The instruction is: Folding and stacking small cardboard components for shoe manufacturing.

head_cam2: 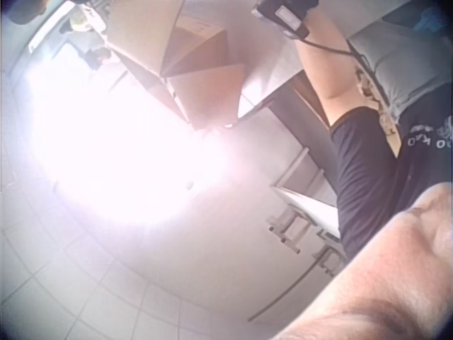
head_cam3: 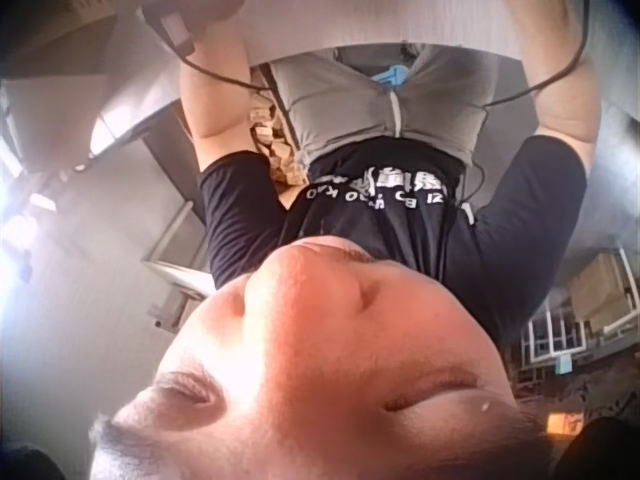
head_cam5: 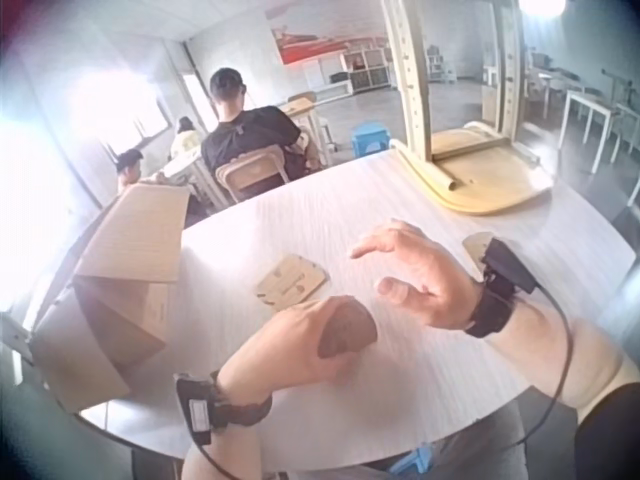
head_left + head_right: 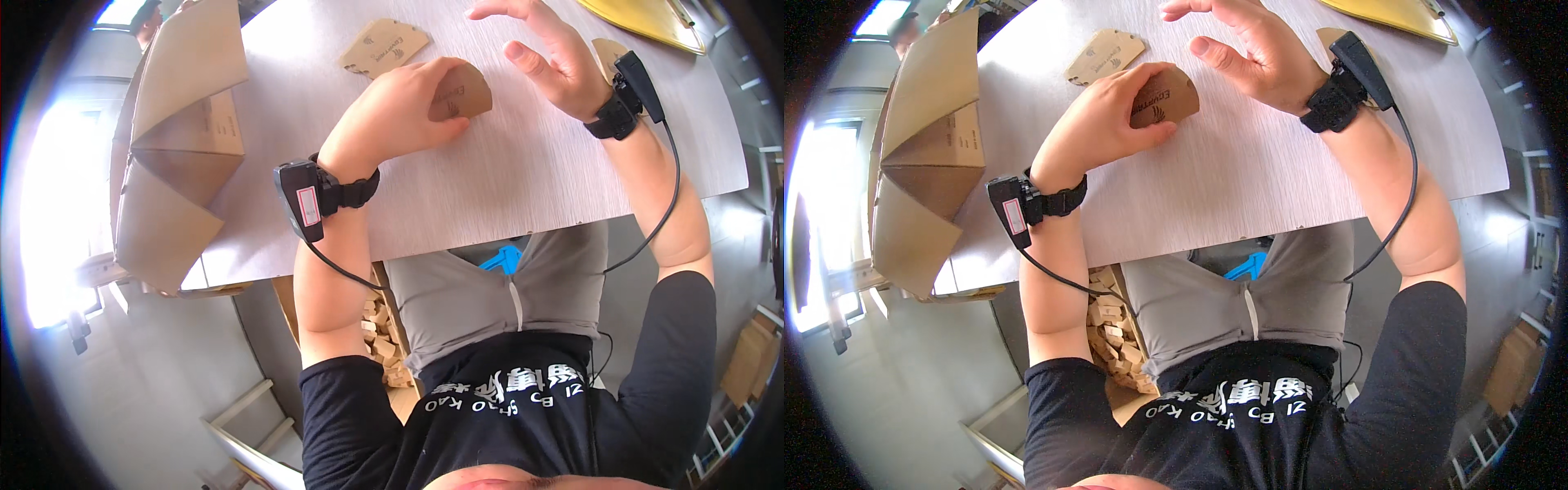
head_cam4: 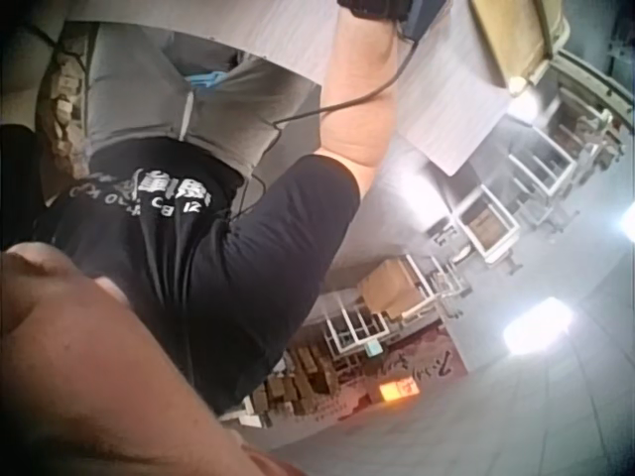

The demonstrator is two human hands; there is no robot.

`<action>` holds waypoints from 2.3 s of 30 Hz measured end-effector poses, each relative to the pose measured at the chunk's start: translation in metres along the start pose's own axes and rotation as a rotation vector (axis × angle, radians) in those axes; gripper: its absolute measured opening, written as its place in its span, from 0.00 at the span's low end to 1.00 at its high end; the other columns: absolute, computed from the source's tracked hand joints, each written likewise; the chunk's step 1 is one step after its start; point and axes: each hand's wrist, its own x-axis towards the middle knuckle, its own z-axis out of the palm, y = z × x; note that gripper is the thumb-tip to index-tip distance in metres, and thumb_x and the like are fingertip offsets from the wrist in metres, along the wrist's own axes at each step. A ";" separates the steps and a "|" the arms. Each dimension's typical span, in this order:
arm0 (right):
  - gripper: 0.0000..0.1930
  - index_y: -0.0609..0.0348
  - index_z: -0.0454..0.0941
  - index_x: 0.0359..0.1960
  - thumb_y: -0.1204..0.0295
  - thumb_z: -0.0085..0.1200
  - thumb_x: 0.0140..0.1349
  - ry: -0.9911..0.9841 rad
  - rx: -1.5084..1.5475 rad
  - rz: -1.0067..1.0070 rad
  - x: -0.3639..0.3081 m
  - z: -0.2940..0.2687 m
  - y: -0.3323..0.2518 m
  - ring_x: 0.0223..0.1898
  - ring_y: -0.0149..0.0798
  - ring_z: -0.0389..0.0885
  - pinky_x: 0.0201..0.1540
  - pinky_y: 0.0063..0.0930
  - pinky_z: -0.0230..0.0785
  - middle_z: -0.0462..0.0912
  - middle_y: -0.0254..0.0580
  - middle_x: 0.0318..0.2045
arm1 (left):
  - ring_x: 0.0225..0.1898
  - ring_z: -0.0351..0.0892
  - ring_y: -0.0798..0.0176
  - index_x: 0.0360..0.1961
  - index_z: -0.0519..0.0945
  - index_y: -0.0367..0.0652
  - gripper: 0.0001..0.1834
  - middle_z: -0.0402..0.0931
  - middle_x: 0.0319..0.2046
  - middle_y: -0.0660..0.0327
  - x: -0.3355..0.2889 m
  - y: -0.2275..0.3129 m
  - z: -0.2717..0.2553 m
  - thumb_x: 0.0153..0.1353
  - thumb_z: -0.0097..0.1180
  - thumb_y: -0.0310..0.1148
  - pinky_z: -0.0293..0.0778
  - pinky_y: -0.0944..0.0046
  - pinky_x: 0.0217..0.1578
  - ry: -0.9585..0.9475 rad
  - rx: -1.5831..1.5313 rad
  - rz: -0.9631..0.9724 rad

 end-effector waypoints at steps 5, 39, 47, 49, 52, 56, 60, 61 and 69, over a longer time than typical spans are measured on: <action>0.23 0.63 0.75 0.58 0.58 0.51 0.71 -0.007 0.001 0.002 0.002 -0.003 -0.004 0.58 0.51 0.75 0.64 0.43 0.64 0.79 0.50 0.54 | 0.45 0.84 0.46 0.59 0.75 0.41 0.35 0.83 0.43 0.47 -0.001 0.007 0.007 0.53 0.73 0.46 0.79 0.54 0.47 0.085 0.012 0.001; 0.08 0.52 0.81 0.44 0.67 0.61 0.68 0.026 0.074 -0.185 -0.004 -0.002 -0.008 0.58 0.51 0.75 0.63 0.46 0.64 0.78 0.52 0.55 | 0.42 0.66 0.68 0.62 0.66 0.41 0.50 0.66 0.41 0.62 0.005 0.007 0.021 0.57 0.59 0.74 0.70 0.64 0.44 -0.050 -0.864 0.108; 0.05 0.50 0.79 0.38 0.72 0.64 0.65 -0.035 0.155 -0.266 0.001 -0.004 -0.006 0.61 0.54 0.74 0.64 0.48 0.64 0.77 0.53 0.57 | 0.48 0.76 0.64 0.59 0.72 0.35 0.40 0.75 0.47 0.59 0.008 0.009 0.020 0.56 0.75 0.53 0.72 0.62 0.54 0.058 -0.657 0.234; 0.04 0.49 0.81 0.36 0.71 0.65 0.65 -0.017 0.172 -0.325 0.003 -0.004 -0.003 0.59 0.54 0.74 0.63 0.49 0.63 0.77 0.54 0.56 | 0.44 0.79 0.64 0.58 0.74 0.34 0.42 0.78 0.44 0.59 0.006 0.015 0.017 0.49 0.82 0.46 0.75 0.63 0.52 0.149 -0.598 0.238; 0.06 0.50 0.81 0.33 0.68 0.67 0.64 -0.052 0.077 -0.356 0.005 -0.008 -0.003 0.61 0.57 0.73 0.64 0.53 0.63 0.78 0.55 0.57 | 0.42 0.81 0.66 0.56 0.77 0.35 0.48 0.81 0.40 0.59 0.002 0.017 0.013 0.39 0.86 0.51 0.78 0.65 0.46 0.258 -0.355 0.148; 0.07 0.52 0.81 0.33 0.71 0.69 0.60 -0.107 0.046 -0.370 0.009 -0.007 -0.012 0.60 0.58 0.74 0.65 0.55 0.63 0.79 0.51 0.56 | 0.41 0.82 0.64 0.56 0.77 0.35 0.47 0.81 0.39 0.57 0.001 0.018 0.009 0.41 0.84 0.54 0.79 0.62 0.46 0.304 -0.248 0.156; 0.05 0.52 0.77 0.37 0.74 0.62 0.65 -0.178 -0.039 -0.368 0.008 -0.009 -0.015 0.66 0.59 0.72 0.68 0.51 0.63 0.76 0.56 0.62 | 0.45 0.81 0.59 0.56 0.78 0.35 0.45 0.81 0.43 0.55 0.002 0.012 0.010 0.48 0.78 0.59 0.77 0.57 0.50 0.247 -0.212 0.260; 0.05 0.53 0.77 0.37 0.75 0.62 0.65 -0.199 0.005 -0.350 0.007 -0.010 -0.014 0.67 0.61 0.71 0.68 0.53 0.63 0.76 0.58 0.62 | 0.47 0.80 0.58 0.55 0.78 0.35 0.44 0.81 0.44 0.55 0.003 0.010 0.011 0.50 0.76 0.61 0.75 0.57 0.52 0.217 -0.279 0.304; 0.05 0.54 0.78 0.40 0.80 0.52 0.69 -0.289 0.269 -0.237 -0.001 -0.002 -0.015 0.45 0.37 0.82 0.41 0.27 0.82 0.75 0.49 0.63 | 0.48 0.79 0.59 0.48 0.82 0.37 0.36 0.83 0.44 0.57 0.006 0.004 0.016 0.54 0.73 0.60 0.72 0.59 0.51 -0.110 -0.621 0.292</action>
